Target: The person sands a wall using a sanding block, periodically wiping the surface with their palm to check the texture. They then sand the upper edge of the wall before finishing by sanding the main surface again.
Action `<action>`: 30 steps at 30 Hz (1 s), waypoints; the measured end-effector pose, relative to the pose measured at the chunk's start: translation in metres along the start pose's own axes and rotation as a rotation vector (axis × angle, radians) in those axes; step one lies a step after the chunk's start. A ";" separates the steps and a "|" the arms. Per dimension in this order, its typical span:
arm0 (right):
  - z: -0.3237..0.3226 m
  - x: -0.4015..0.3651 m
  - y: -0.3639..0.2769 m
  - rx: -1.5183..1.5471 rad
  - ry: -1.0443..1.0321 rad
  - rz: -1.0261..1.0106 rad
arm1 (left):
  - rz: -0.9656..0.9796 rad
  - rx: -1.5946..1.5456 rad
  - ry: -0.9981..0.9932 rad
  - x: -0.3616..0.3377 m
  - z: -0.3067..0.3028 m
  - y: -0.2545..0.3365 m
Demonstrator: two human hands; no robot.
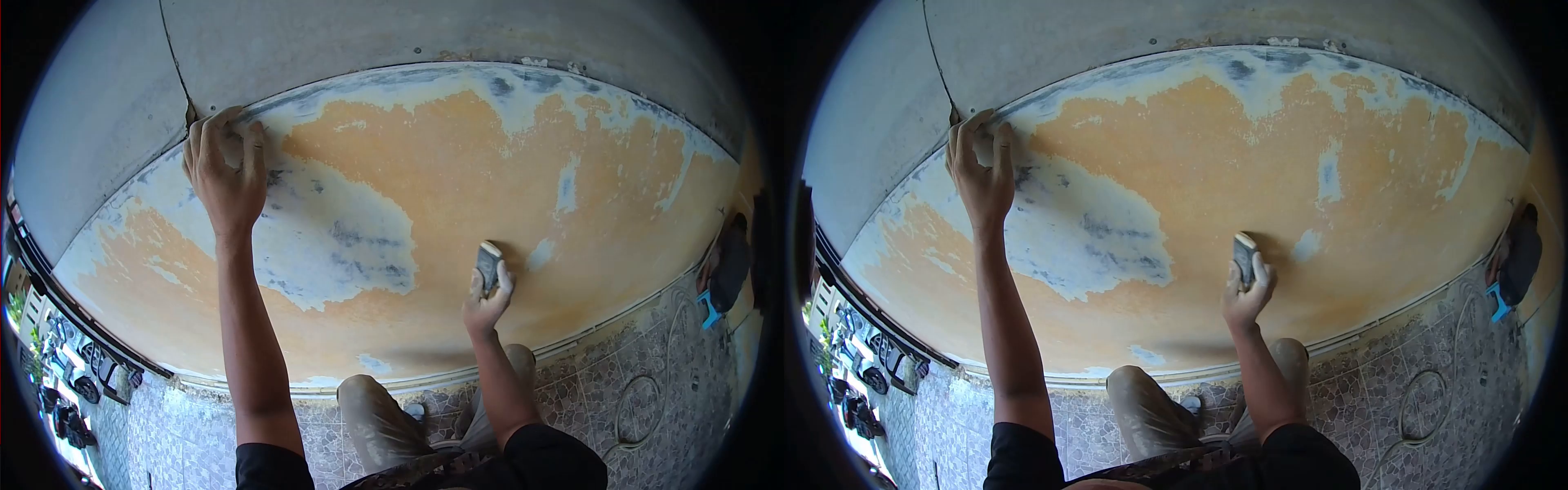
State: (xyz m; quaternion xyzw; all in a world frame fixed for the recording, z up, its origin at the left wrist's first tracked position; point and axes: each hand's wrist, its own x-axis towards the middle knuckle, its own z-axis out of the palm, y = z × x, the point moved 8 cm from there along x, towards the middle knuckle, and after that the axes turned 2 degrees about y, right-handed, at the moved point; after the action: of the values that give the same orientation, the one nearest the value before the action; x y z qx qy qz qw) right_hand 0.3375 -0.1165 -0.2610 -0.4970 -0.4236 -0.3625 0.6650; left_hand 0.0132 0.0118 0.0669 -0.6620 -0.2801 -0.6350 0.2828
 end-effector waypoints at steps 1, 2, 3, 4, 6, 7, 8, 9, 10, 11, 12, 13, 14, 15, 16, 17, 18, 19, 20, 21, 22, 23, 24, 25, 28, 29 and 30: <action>-0.012 -0.010 0.027 0.131 0.110 0.235 | -0.030 -0.007 0.016 0.000 0.001 0.000; -0.022 -0.029 0.059 0.144 0.138 0.388 | -0.011 -0.005 0.012 -0.002 0.002 0.001; -0.034 -0.038 0.071 0.149 0.151 0.401 | -0.055 -0.015 -0.010 -0.005 0.006 -0.004; -0.042 -0.051 0.092 0.146 0.145 0.557 | -0.099 -0.026 -0.029 -0.006 0.013 -0.008; -0.055 -0.083 0.121 0.144 0.142 0.717 | -0.043 0.046 0.106 -0.015 0.026 0.007; -0.056 -0.098 0.134 0.068 0.113 0.691 | -0.008 0.118 0.246 -0.021 0.026 0.021; -0.061 -0.111 0.142 -0.007 0.082 0.664 | -0.039 0.101 0.189 -0.022 0.029 0.035; -0.069 -0.122 0.147 -0.003 0.086 0.668 | -0.032 0.102 0.190 -0.026 0.033 0.044; -0.070 -0.136 0.151 -0.041 -0.015 0.703 | -0.012 0.132 0.142 -0.031 0.041 0.051; -0.068 -0.151 0.156 -0.078 -0.118 0.737 | 0.007 0.165 0.094 -0.034 0.050 0.058; -0.068 -0.166 0.163 -0.157 -0.141 0.768 | -0.005 0.216 0.064 -0.037 0.056 0.066; -0.067 -0.170 0.162 -0.145 -0.145 0.772 | 0.001 0.227 0.065 -0.038 0.061 0.076; -0.066 -0.174 0.165 -0.104 -0.141 0.825 | 0.015 0.212 0.045 -0.038 0.066 0.087; -0.066 -0.178 0.167 -0.062 -0.140 0.876 | 0.026 0.199 0.023 -0.040 0.070 0.097; -0.065 -0.178 0.166 -0.040 -0.129 0.885 | 0.030 0.194 0.018 -0.040 0.074 0.108; -0.062 -0.179 0.165 -0.028 -0.139 0.882 | 0.046 0.179 -0.002 -0.042 0.079 0.120; -0.063 -0.179 0.166 -0.018 -0.118 0.858 | 0.053 0.165 -0.027 -0.044 0.085 0.130; -0.064 -0.176 0.164 -0.010 -0.099 0.835 | 0.058 0.149 -0.054 -0.048 0.091 0.140; -0.064 -0.177 0.164 -0.018 -0.135 0.871 | 0.065 0.148 -0.082 -0.051 0.096 0.150; -0.063 -0.176 0.163 -0.014 -0.145 0.867 | 0.071 0.145 -0.110 -0.055 0.101 0.160; -0.063 -0.177 0.163 0.006 -0.136 0.873 | 0.071 0.127 -0.133 -0.059 0.106 0.169; -0.063 -0.177 0.163 0.024 -0.127 0.878 | 0.063 0.133 -0.132 -0.063 0.108 0.176; -0.063 -0.175 0.161 0.025 -0.137 0.874 | 0.108 0.115 -0.180 -0.070 0.115 0.188; -0.064 -0.174 0.159 0.044 -0.137 0.899 | 0.152 0.097 -0.229 -0.076 0.120 0.200; -0.061 -0.170 0.153 0.030 -0.154 0.906 | 0.161 0.004 -0.314 -0.095 0.129 0.227; -0.064 -0.166 0.152 0.000 -0.174 0.885 | 0.312 -0.077 -0.412 -0.110 0.135 0.243; -0.064 -0.166 0.151 0.007 -0.190 0.878 | 0.472 -0.167 -0.509 -0.120 0.137 0.257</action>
State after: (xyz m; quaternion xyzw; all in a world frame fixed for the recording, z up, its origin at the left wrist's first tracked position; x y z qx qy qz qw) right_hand 0.4241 -0.1318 -0.4775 -0.6586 -0.2329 0.0027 0.7155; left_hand 0.2903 -0.0651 -0.0627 -0.8662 -0.1283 -0.3877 0.2879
